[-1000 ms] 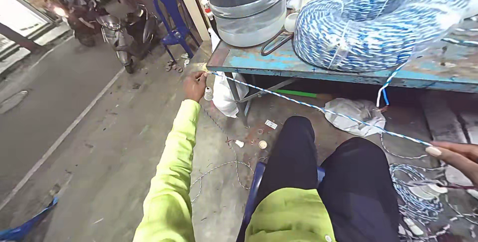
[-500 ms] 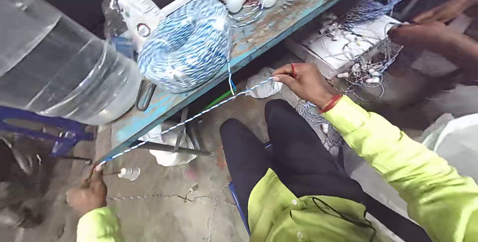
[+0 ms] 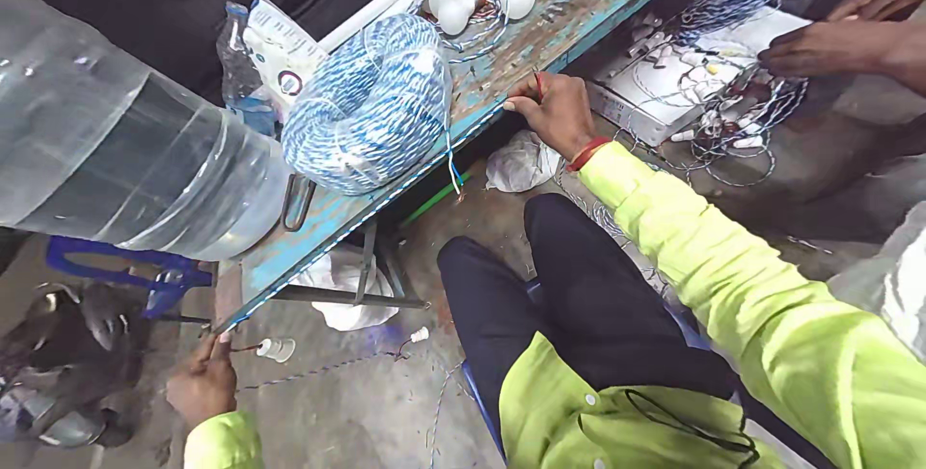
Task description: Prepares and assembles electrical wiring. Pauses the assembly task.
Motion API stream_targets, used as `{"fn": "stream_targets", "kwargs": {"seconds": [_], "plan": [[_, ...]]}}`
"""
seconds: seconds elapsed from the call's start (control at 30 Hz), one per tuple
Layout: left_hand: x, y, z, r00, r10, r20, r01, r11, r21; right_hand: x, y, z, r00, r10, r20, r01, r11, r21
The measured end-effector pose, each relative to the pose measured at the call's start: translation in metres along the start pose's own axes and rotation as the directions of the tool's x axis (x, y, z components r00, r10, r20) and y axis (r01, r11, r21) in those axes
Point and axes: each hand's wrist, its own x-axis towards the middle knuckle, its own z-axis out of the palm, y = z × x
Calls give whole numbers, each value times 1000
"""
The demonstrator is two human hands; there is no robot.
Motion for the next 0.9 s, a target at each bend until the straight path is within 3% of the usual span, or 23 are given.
{"fn": "stream_targets", "kwargs": {"seconds": [0.67, 0.8, 0.9], "plan": [[-2, 0, -2, 999, -40, 13, 40, 999, -32, 2, 3, 1, 998, 55, 43, -58, 995, 84], [-1, -5, 1, 1000, -21, 13, 21, 999, -32, 6, 14, -1, 992, 37, 121, -68, 960, 272], [4, -17, 6, 1000, -9, 4, 9, 999, -50, 7, 22, -3, 982, 33, 187, -122, 866, 486]]}}
